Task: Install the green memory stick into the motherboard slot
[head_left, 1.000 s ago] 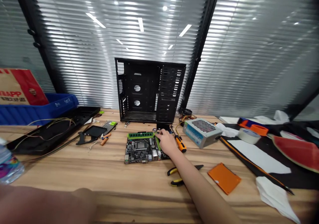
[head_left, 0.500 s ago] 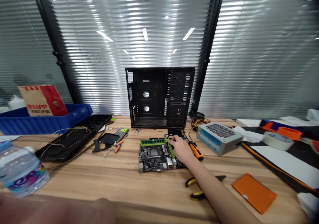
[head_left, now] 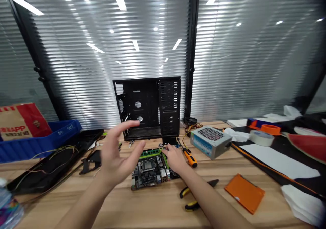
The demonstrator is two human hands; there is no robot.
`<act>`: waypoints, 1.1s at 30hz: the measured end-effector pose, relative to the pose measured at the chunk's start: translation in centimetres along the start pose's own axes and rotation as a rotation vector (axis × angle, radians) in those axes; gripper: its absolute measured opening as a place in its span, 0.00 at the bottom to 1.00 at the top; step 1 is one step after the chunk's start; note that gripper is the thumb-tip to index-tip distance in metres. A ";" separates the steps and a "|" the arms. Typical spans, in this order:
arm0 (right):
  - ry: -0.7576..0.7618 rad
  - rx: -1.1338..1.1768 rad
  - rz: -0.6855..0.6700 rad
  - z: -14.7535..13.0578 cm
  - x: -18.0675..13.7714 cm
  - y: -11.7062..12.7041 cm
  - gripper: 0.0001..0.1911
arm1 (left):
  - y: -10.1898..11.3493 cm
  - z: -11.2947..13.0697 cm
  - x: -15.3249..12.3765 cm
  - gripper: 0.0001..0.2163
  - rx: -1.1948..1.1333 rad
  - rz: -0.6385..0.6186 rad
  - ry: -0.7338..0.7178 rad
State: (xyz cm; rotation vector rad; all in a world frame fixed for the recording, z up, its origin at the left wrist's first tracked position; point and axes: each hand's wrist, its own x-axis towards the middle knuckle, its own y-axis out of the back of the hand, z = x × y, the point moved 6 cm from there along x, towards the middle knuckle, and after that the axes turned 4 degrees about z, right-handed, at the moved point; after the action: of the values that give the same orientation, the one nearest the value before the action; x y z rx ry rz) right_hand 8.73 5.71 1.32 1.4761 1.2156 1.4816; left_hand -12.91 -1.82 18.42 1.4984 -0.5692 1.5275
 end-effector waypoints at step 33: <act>0.023 0.213 0.037 -0.6 0.0 0.3 0.34 | -8.1 -13.0 -11.2 0.14 0.472 -0.808 0.206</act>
State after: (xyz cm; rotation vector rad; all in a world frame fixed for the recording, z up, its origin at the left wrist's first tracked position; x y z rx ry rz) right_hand 8.17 5.53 1.69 1.6322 1.4028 1.4317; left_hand -14.69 9.85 3.54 1.5972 0.5166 1.1635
